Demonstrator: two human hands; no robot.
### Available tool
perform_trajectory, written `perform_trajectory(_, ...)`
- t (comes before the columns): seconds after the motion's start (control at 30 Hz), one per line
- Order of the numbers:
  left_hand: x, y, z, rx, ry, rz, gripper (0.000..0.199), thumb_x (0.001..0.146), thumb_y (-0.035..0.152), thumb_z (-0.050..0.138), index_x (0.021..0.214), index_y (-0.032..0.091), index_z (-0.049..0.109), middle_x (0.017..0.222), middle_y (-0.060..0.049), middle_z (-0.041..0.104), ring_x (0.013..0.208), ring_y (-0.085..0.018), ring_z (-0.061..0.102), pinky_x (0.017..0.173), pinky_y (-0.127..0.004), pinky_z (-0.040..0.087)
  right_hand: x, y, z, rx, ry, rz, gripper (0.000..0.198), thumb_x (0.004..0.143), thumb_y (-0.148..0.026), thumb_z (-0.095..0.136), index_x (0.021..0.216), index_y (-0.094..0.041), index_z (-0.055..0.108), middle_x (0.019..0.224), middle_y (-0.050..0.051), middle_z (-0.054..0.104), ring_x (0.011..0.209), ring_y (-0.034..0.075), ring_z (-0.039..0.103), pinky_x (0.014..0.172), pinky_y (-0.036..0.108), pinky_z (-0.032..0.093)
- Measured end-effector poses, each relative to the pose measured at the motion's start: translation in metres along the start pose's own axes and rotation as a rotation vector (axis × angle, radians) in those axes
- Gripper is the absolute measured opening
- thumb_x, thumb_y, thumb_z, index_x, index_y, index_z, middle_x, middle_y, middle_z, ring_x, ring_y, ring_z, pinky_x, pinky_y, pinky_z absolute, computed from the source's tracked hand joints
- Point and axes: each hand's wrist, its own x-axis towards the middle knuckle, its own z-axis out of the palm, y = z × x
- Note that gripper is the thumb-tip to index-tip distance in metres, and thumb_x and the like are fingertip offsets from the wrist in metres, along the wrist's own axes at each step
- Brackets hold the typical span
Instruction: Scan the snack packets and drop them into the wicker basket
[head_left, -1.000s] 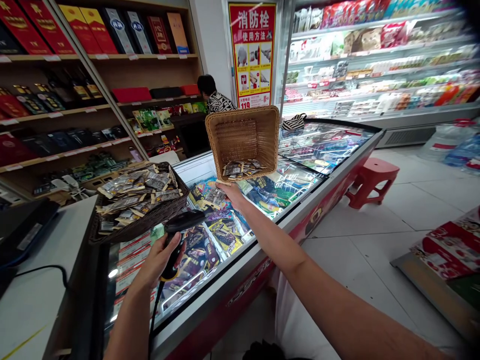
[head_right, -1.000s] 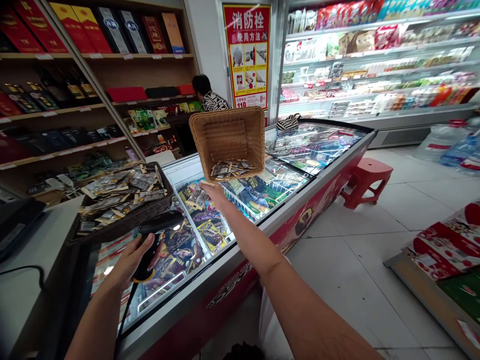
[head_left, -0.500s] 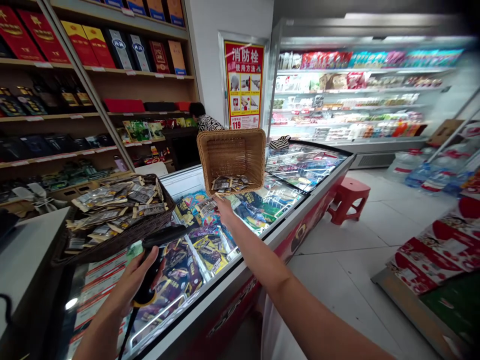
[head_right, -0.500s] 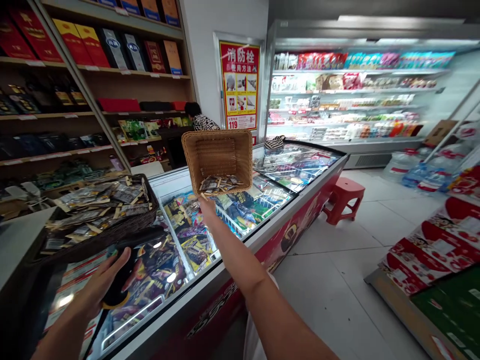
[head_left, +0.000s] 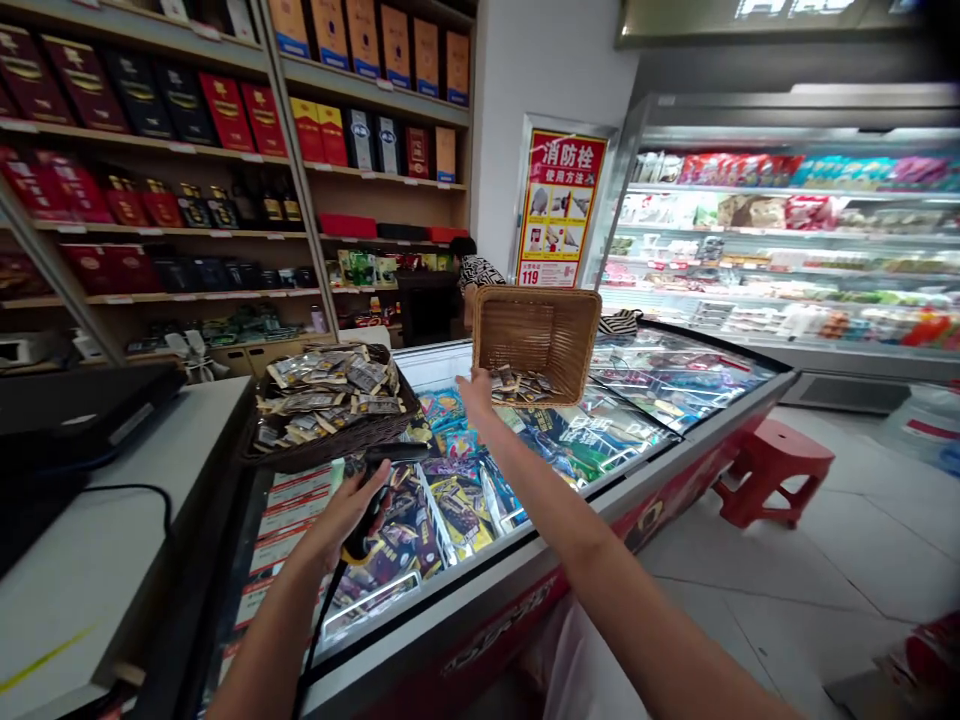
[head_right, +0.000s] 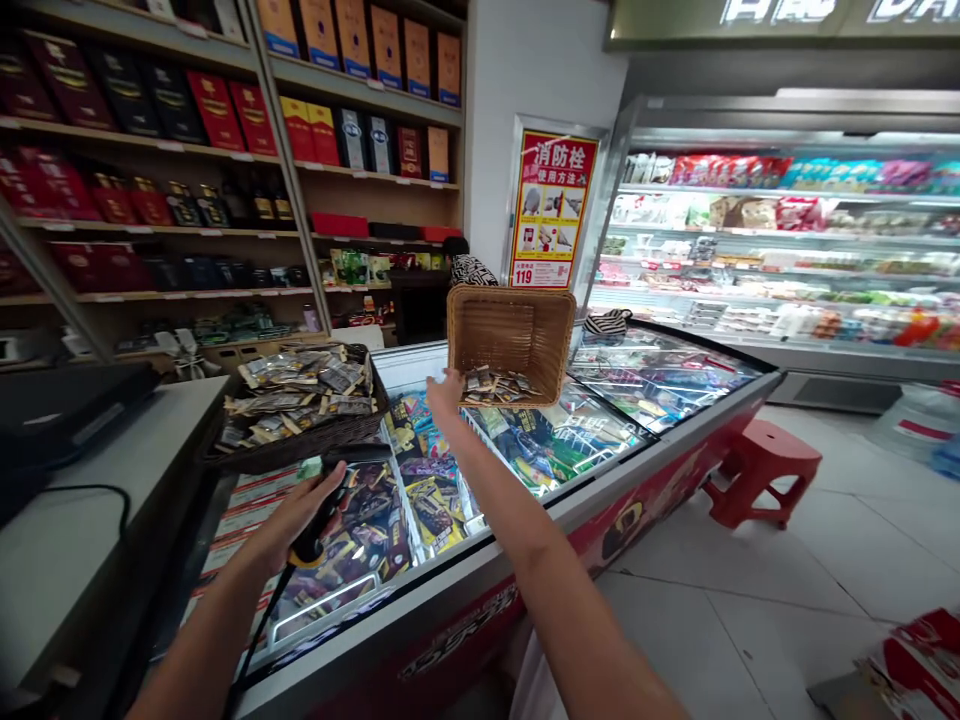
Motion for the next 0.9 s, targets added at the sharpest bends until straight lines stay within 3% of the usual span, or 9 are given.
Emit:
perform_trajectory(0.1, 0.004, -0.008, -0.001, 0.009, -0.007, -0.024, 0.067, 0.063, 0.083, 0.078, 0.074, 0.021, 0.052, 0.062, 0.003, 0.06, 0.041, -0.009, 0.047, 0.04, -0.022, 0.035, -0.014, -0.027, 0.053, -0.26, -0.22, -0.199, 0.022, 0.088, -0.024, 0.063, 0.109, -0.021, 0.07, 0.125, 0.012, 0.069, 0.121, 0.029, 0.06, 0.105, 0.041, 0.046)
perform_trajectory(0.17, 0.006, -0.01, -0.001, 0.01, -0.011, -0.036, 0.069, 0.061, 0.085, 0.077, 0.074, 0.021, 0.052, 0.061, 0.003, 0.06, 0.041, -0.009, 0.047, 0.04, -0.022, 0.034, -0.014, -0.047, 0.082, -0.371, -0.485, -0.335, 0.025, 0.086, -0.022, 0.069, 0.111, -0.023, 0.071, 0.122, 0.01, 0.071, 0.127, 0.032, 0.057, 0.109, 0.044, 0.043)
perform_trajectory(0.23, 0.006, -0.011, -0.001, 0.006, -0.012, -0.042, 0.07, 0.061, 0.085, 0.076, 0.075, 0.022, 0.052, 0.061, 0.003, 0.06, 0.041, -0.009, 0.047, 0.04, -0.022, 0.033, -0.01, -0.063, 0.104, -0.452, -0.655, -0.35, 0.036, 0.076, -0.02, 0.082, 0.111, -0.024, 0.073, 0.118, 0.01, 0.073, 0.131, 0.036, 0.055, 0.11, 0.047, 0.041)
perform_trajectory(0.33, 0.005, -0.012, -0.002, -0.005, -0.004, -0.043, 0.067, 0.063, 0.083, 0.077, 0.075, 0.022, 0.051, 0.061, 0.003, 0.06, 0.041, -0.009, 0.047, 0.04, -0.022, 0.033, -0.003, -0.077, 0.121, -0.526, -0.749, -0.264, 0.052, 0.056, -0.011, 0.095, 0.103, -0.022, 0.075, 0.11, 0.012, 0.072, 0.129, 0.041, 0.055, 0.109, 0.051, 0.041)
perform_trajectory(0.4, 0.004, -0.011, -0.002, -0.011, -0.004, -0.038, 0.066, 0.064, 0.082, 0.077, 0.076, 0.022, 0.051, 0.061, 0.003, 0.06, 0.042, -0.009, 0.047, 0.04, -0.022, 0.033, -0.002, -0.08, 0.123, -0.56, -0.765, -0.298, 0.051, 0.051, -0.01, 0.097, 0.095, -0.022, 0.075, 0.105, 0.011, 0.072, 0.129, 0.042, 0.054, 0.11, 0.052, 0.039)
perform_trajectory(0.5, 0.002, -0.009, -0.001, 0.0, -0.011, -0.038, 0.069, 0.063, 0.085, 0.075, 0.075, 0.022, 0.051, 0.062, 0.003, 0.06, 0.042, -0.009, 0.047, 0.04, -0.022, 0.032, -0.008, -0.081, 0.106, -0.541, -0.755, -0.484, 0.038, 0.059, -0.018, 0.095, 0.089, -0.024, 0.072, 0.106, 0.008, 0.07, 0.126, 0.037, 0.054, 0.105, 0.044, 0.042)
perform_trajectory(0.6, 0.002, -0.008, 0.0, 0.008, -0.026, -0.022, 0.069, 0.063, 0.085, 0.075, 0.075, 0.021, 0.052, 0.062, 0.003, 0.06, 0.041, -0.009, 0.047, 0.039, -0.021, 0.033, -0.023, -0.078, 0.069, -0.351, -0.585, -0.524, 0.019, 0.079, -0.029, 0.082, 0.089, -0.024, 0.066, 0.1, 0.004, 0.068, 0.107, 0.027, 0.061, 0.089, 0.034, 0.046)
perform_trajectory(0.73, 0.005, -0.008, 0.0, 0.015, -0.031, -0.009, 0.067, 0.065, 0.083, 0.076, 0.074, 0.02, 0.053, 0.063, 0.002, 0.06, 0.042, -0.009, 0.048, 0.04, -0.021, 0.036, -0.049, -0.053, 0.007, 0.027, -0.219, -0.271, 0.026, 0.09, -0.047, 0.069, 0.091, -0.025, 0.057, 0.076, -0.003, 0.057, 0.073, 0.017, 0.057, 0.068, 0.027, 0.045)
perform_trajectory(0.9, 0.005, -0.004, 0.005, 0.073, -0.027, 0.014, 0.067, 0.066, 0.083, 0.077, 0.075, 0.02, 0.057, 0.063, 0.002, 0.061, 0.042, -0.009, 0.047, 0.041, -0.023, 0.036, -0.071, 0.001, -0.047, 0.382, 0.043, 0.195, 0.037, 0.086, -0.048, 0.069, 0.107, -0.027, 0.048, 0.07, -0.008, 0.053, 0.05, 0.012, 0.05, 0.048, 0.025, 0.039)
